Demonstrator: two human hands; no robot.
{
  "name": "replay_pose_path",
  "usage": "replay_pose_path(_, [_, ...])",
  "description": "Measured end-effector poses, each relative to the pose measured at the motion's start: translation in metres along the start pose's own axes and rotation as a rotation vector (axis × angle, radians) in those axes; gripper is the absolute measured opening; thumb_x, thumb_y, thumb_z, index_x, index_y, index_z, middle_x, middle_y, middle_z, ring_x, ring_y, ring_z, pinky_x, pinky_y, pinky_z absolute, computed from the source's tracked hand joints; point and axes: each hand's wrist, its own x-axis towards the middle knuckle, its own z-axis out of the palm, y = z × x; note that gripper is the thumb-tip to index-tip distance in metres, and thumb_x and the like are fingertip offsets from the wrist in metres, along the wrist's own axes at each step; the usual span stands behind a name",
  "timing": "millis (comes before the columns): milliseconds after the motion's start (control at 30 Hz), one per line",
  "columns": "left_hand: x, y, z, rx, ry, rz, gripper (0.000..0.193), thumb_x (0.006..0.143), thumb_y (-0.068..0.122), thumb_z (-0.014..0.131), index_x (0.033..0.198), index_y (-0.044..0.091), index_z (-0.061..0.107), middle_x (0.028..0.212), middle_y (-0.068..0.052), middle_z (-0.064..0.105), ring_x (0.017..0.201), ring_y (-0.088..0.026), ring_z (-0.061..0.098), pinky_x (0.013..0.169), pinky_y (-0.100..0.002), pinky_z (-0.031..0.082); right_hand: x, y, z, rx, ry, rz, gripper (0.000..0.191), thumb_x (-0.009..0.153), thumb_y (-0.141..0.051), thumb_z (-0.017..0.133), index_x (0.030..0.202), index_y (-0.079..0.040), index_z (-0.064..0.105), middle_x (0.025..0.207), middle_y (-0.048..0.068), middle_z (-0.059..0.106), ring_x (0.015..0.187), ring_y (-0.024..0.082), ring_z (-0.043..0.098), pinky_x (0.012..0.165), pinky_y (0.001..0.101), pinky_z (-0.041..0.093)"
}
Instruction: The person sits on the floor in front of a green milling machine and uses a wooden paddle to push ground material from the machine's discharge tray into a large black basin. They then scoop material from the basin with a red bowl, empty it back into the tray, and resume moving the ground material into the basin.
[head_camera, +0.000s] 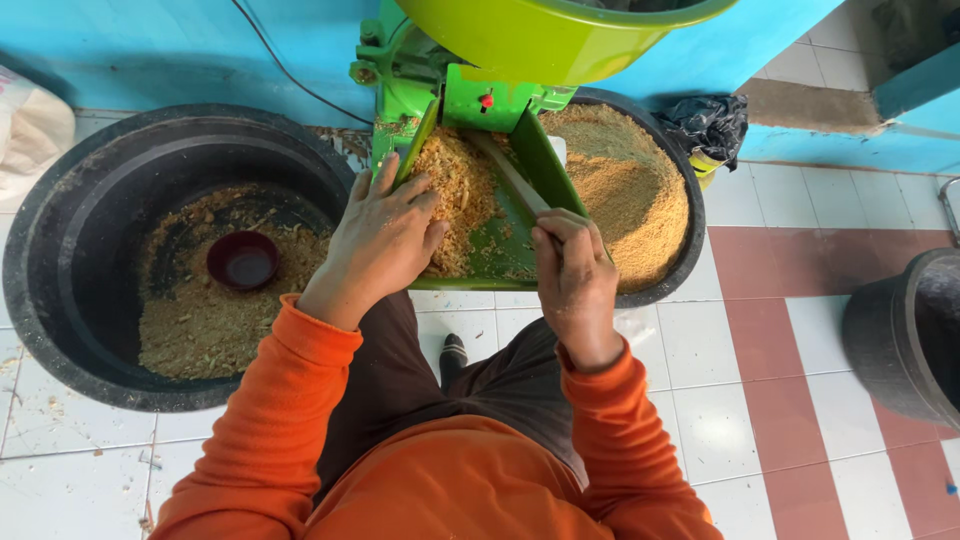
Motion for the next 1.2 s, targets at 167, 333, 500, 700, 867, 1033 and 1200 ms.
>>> replay_pose_path(167, [-0.001,0.000,0.001,0.026,0.011,0.007,0.037,0.096,0.032,0.063,0.120,0.004,0.070,0.138,-0.013,0.062,0.142,-0.045,0.039,0.113,-0.061,0.031,-0.004,0.009,-0.025,0.081,-0.040,0.149,0.011,0.106,0.001,0.066,0.116,-0.003,0.063,0.098,0.010,0.075,0.075,0.011,0.069,0.060,0.0255,0.055])
replay_pose_path(333, [-0.001,0.000,-0.002,0.007,0.045,0.042,0.039,0.098,0.032,0.064,0.121,0.002,0.070,0.138,-0.014,0.062,0.141,-0.046,0.041,0.113,-0.060,0.032,0.003,0.004,-0.073,0.000,-0.170,0.011,0.023,0.099,-0.021,0.072,0.113,-0.004,0.064,0.101,0.012,0.074,0.083,0.021,0.069,0.071,0.0328,0.058])
replay_pose_path(500, [0.000,0.002,-0.004,-0.017,0.014,0.007,0.035,0.094,0.030,0.066,0.116,0.003,0.071,0.137,-0.013,0.063,0.141,-0.046,0.041,0.111,-0.061,0.033,0.022,-0.009,-0.051,-0.097,-0.431,0.133,0.034,0.095,-0.030,0.074,0.115,-0.004,0.068,0.097,0.018,0.073,0.084,0.034,0.072,0.074,0.0425,0.057])
replay_pose_path(700, [0.000,0.001,-0.002,-0.019,0.038,0.016,0.035,0.094,0.029,0.067,0.118,0.003,0.071,0.137,-0.013,0.064,0.141,-0.046,0.042,0.112,-0.061,0.033,0.035,-0.002,-0.037,-0.076,-0.712,0.308,0.031,0.099,-0.027,0.064,0.119,-0.003,0.066,0.088,0.015,0.071,0.068,0.028,0.069,0.064,0.0405,0.054])
replay_pose_path(867, [0.000,0.000,0.002,-0.040,0.031,0.015,0.038,0.096,0.032,0.065,0.120,0.003,0.071,0.138,-0.014,0.063,0.142,-0.047,0.039,0.112,-0.063,0.031,0.042,-0.022,-0.085,-0.232,-0.525,-0.070,0.015,0.103,-0.008,0.061,0.116,-0.002,0.066,0.089,0.009,0.068,0.066,0.023,0.060,0.055,0.0354,0.050])
replay_pose_path(1033, [0.002,0.001,0.005,-0.052,0.024,0.008,0.039,0.096,0.034,0.064,0.120,0.003,0.071,0.139,-0.014,0.062,0.142,-0.047,0.038,0.112,-0.064,0.030,0.038,-0.030,-0.141,-0.381,-0.484,0.106,0.016,0.100,-0.012,0.068,0.113,-0.004,0.072,0.074,0.011,0.065,0.051,0.022,0.060,0.046,0.0372,0.048])
replay_pose_path(1200, [0.001,0.002,0.003,-0.032,0.044,0.014,0.038,0.095,0.032,0.064,0.118,0.002,0.071,0.138,-0.014,0.062,0.142,-0.047,0.039,0.112,-0.064,0.031,0.032,0.000,-0.072,-0.481,-0.413,0.055,0.016,0.102,-0.029,0.067,0.109,-0.016,0.074,0.076,0.011,0.066,0.058,0.026,0.065,0.050,0.0397,0.051])
